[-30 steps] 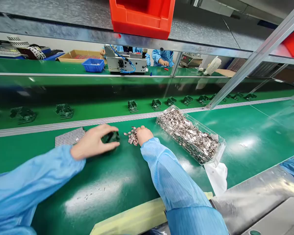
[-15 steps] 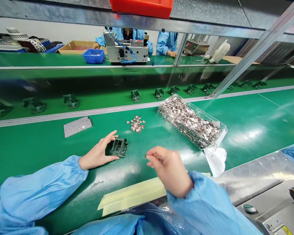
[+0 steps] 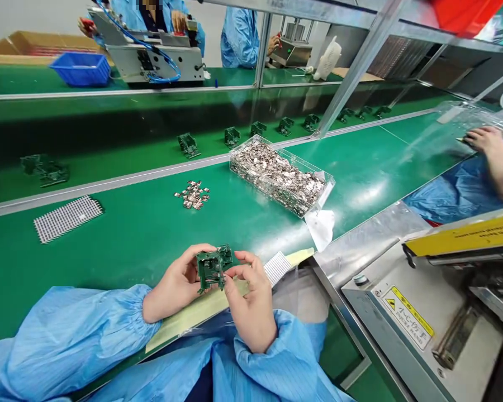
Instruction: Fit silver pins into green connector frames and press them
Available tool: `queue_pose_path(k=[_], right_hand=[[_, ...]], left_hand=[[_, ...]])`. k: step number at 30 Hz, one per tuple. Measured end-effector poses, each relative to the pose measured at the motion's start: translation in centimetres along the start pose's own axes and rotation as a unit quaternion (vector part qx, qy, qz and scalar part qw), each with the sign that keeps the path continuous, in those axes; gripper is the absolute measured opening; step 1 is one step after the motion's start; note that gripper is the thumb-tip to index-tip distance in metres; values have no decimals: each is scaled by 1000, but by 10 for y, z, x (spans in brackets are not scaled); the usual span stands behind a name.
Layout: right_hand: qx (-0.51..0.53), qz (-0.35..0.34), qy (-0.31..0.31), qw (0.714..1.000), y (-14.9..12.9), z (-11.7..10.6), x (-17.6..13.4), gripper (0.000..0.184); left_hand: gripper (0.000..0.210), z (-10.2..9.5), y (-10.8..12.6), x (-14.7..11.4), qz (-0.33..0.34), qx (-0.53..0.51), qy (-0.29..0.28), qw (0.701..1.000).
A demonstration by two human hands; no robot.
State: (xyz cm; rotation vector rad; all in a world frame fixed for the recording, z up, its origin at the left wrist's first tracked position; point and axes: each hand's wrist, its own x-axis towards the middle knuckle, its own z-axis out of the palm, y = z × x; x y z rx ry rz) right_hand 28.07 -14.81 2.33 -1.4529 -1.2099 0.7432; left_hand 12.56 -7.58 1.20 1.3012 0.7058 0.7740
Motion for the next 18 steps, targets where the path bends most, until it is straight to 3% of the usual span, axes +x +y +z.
queue_pose_path(k=[6, 12, 18], right_hand=[[-9, 9, 22, 1000, 5, 7, -1, 11], [-11, 30, 44, 999, 4, 11, -1, 14], [46, 88, 27, 995, 7, 16, -7, 14]], left_hand=[[45, 2, -3, -3, -7, 42, -14, 999], [36, -2, -5, -6, 36, 89, -29, 995], [26, -3, -9, -9, 58, 152, 7, 987]])
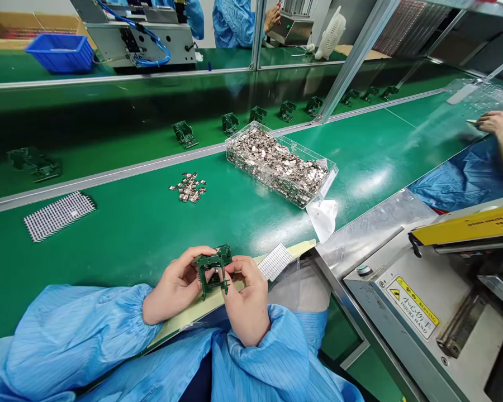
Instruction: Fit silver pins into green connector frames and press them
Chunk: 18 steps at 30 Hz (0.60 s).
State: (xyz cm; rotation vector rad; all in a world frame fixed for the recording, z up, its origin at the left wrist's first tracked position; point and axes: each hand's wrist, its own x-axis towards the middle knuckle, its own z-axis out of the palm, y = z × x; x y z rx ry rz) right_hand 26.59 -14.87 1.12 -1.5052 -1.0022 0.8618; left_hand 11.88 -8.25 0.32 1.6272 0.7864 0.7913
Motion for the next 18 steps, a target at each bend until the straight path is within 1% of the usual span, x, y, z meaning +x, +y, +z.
queue_pose_path(k=[3, 6, 9, 13, 18], right_hand=[[66, 52, -1, 996, 1, 2, -2, 15], [113, 73, 6, 991, -2, 4, -2, 18], [130, 60, 21, 989, -5, 6, -2, 17], [123, 37, 43, 991, -8, 7, -4, 17], [137, 47, 44, 988, -7, 2, -11, 19]], left_hand=[[27, 2, 0, -2, -11, -5, 19, 1000], [30, 5, 2, -4, -23, -15, 31, 999], [32, 7, 4, -5, -34, -24, 43, 998], [27, 11, 9, -7, -34, -14, 51, 998], [23, 18, 16, -8, -20, -9, 48, 999]])
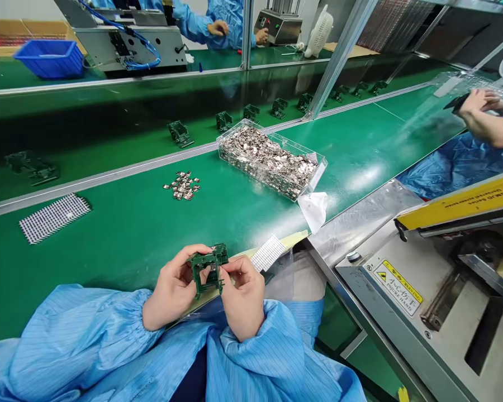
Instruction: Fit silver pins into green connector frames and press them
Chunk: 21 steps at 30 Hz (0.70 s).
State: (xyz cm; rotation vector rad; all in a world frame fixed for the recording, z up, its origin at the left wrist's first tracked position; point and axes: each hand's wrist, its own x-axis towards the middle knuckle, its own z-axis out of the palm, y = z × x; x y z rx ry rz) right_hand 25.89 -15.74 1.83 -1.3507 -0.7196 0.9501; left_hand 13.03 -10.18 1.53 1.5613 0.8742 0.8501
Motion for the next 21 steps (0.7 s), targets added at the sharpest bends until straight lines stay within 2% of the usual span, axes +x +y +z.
queue_pose_path(k=[6, 11, 14, 16, 18, 21], right_hand=[[26, -2, 34, 999, 3, -12, -10, 22], [10, -16, 53, 998, 5, -41, -27, 21], [-21, -8, 121, 992, 20, -67, -34, 26], [-34, 19, 143, 989, 34, -79, -32, 34], [-39, 38, 127, 990, 47, -84, -25, 42], [-41, 30, 95, 994, 58, -79, -8, 47]], left_hand=[[25, 16, 8, -3, 15, 10, -14, 1000], [26, 30, 10, 0, 27, 19, -73, 997], [27, 41, 11, 19, 22, -7, -53, 998], [34, 54, 11, 39, 22, -52, -30, 998], [41, 72, 9, 60, 22, -101, -37, 994], [45, 100, 4, 80, -5, -163, -93, 982]])
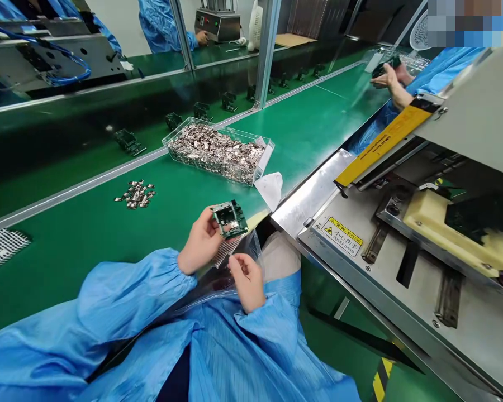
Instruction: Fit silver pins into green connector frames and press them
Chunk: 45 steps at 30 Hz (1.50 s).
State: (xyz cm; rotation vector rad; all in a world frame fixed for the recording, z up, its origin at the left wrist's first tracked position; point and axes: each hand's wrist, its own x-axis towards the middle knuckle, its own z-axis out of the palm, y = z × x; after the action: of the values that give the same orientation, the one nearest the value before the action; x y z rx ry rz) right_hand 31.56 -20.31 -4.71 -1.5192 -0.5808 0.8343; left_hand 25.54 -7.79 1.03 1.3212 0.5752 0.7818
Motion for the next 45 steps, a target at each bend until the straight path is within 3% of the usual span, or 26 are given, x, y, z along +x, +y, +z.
queue_pose_path(k=[4, 9, 13, 17, 21, 27, 33, 40, 45], right_hand=[[-4, -26, 1, 1000, 1, 18, 8, 48], [-41, -57, 4, 997, 12, 25, -2, 46], [-94, -85, -27, 992, 26, 18, 1, 47], [-150, -72, -104, 981, 34, 3, 11, 39], [-205, -52, -134, 968, 20, -18, 12, 26], [-200, -109, -63, 972, -41, -38, 4, 15], [-164, -268, 19, 949, -63, -12, 12, 8], [-215, -270, 56, 937, -62, 13, 14, 6], [-190, -222, 44, 955, -67, 15, 13, 17]], left_hand=[[48, 10, -14, 3, -49, -42, -45, 997], [46, 0, -18, -9, -31, -1, -37, 999], [41, -4, -23, -10, -25, 35, -35, 998], [39, -3, -26, -7, -29, 44, -29, 998], [41, -3, -20, -6, -24, 10, -18, 999], [41, -20, -11, -29, -10, 47, -10, 999], [36, -32, -10, -48, 28, 111, -12, 993], [32, -34, -4, -50, 33, 163, -43, 985], [30, -32, -2, -52, 45, 163, -53, 984]])
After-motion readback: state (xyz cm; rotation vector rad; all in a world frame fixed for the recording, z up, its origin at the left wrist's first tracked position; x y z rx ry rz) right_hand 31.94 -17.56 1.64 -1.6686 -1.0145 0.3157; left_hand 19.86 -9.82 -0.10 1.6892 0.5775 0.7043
